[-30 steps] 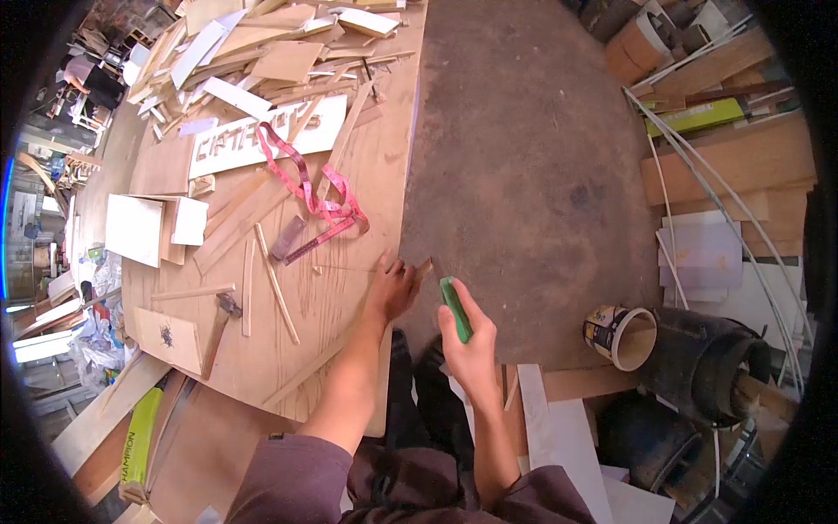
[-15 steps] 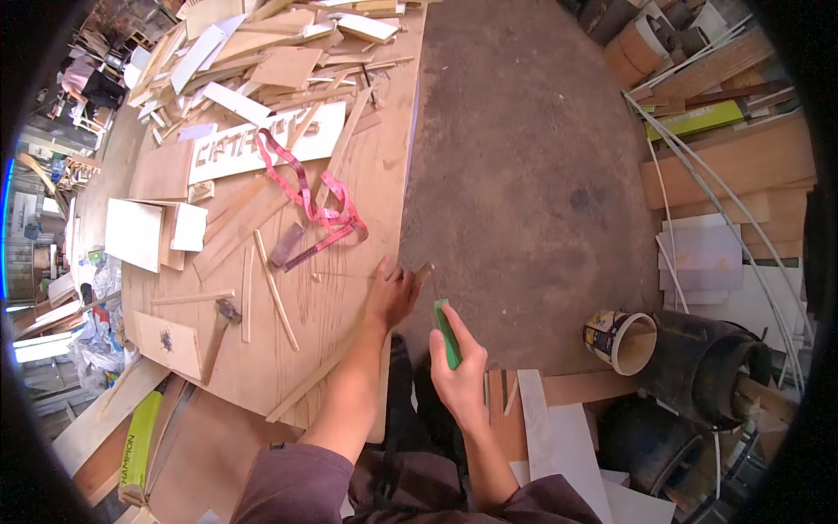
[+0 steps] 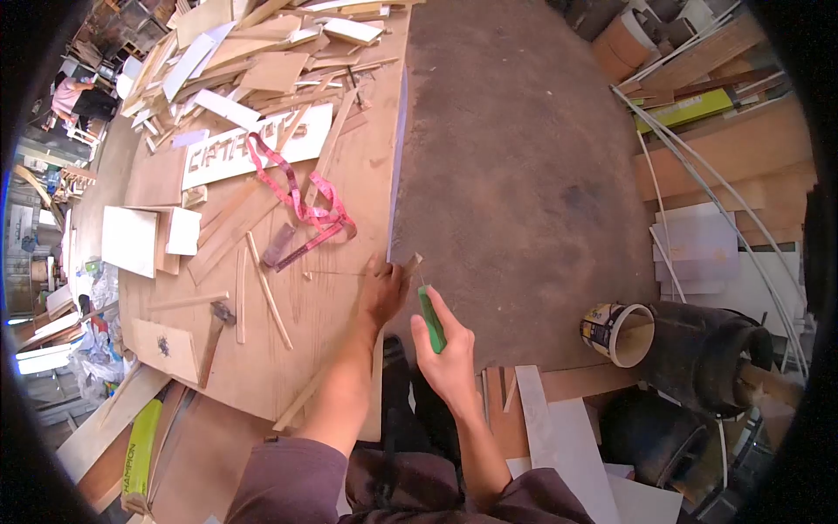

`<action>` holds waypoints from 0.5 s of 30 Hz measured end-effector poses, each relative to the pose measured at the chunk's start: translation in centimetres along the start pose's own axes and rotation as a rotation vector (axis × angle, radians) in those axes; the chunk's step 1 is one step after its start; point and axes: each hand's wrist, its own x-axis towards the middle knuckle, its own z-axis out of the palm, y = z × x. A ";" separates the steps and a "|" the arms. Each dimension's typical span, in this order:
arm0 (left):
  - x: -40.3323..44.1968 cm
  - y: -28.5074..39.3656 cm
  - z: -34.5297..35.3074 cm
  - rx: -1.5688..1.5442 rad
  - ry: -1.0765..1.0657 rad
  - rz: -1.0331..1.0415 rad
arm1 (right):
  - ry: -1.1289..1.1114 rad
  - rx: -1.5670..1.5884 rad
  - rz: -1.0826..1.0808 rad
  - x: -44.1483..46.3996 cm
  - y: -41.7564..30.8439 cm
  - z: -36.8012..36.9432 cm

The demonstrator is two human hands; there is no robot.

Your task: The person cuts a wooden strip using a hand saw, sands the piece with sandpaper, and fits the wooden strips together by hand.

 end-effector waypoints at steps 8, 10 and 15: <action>-0.4 0.0 0.7 -0.134 -0.047 -0.140 | 0.089 0.066 -0.027 -4.3 -1.1 -3.6; -0.7 -0.1 0.7 -0.062 0.004 -0.088 | 0.165 0.035 -0.102 -4.0 0.4 -3.5; -0.3 0.2 0.1 0.006 -0.054 -0.068 | 0.311 0.047 -0.118 -3.5 4.2 -2.1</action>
